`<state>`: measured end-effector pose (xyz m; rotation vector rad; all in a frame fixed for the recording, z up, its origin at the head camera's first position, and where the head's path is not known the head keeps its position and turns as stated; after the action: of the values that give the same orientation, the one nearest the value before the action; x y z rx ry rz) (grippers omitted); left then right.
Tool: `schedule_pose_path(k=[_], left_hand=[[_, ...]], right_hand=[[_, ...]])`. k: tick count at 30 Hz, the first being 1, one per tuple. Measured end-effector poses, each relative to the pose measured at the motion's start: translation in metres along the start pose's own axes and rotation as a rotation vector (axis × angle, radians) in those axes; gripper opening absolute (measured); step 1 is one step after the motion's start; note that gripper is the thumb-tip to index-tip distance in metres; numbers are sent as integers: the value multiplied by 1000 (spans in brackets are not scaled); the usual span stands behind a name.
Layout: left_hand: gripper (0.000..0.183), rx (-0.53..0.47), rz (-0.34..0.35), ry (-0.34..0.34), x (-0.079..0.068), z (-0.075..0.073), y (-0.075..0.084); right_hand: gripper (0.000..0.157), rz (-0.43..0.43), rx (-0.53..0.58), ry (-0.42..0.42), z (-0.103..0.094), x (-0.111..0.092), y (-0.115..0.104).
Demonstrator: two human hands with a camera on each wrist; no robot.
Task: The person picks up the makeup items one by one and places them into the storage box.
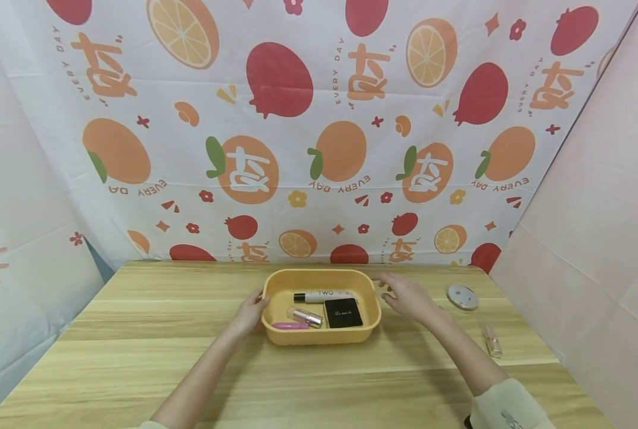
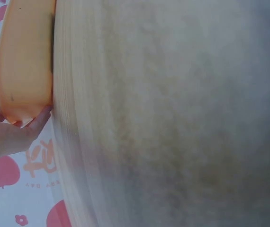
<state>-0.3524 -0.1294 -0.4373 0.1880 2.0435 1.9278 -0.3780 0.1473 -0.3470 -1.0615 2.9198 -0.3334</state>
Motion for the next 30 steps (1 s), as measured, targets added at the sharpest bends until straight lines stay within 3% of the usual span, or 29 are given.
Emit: schedule_pose_path(k=[14, 30], left_hand=[[50, 8, 3, -4, 0, 1, 0], [51, 8, 4, -8, 0, 0, 2]], right_hand=[[43, 94, 38, 6, 3, -24, 38], [41, 156, 60, 43, -1, -49, 65]])
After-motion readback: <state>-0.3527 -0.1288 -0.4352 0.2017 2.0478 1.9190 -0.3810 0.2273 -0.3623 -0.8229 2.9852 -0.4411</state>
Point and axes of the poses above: each hand's wrist, its own x-axis towards the middle knuckle, its own z-axis out of the palm, y = z × x, the point moved 10 cm from there along x, towards the middle knuckle, and after that the axes turned 15 degrees about -y, right-handed, at the moved point
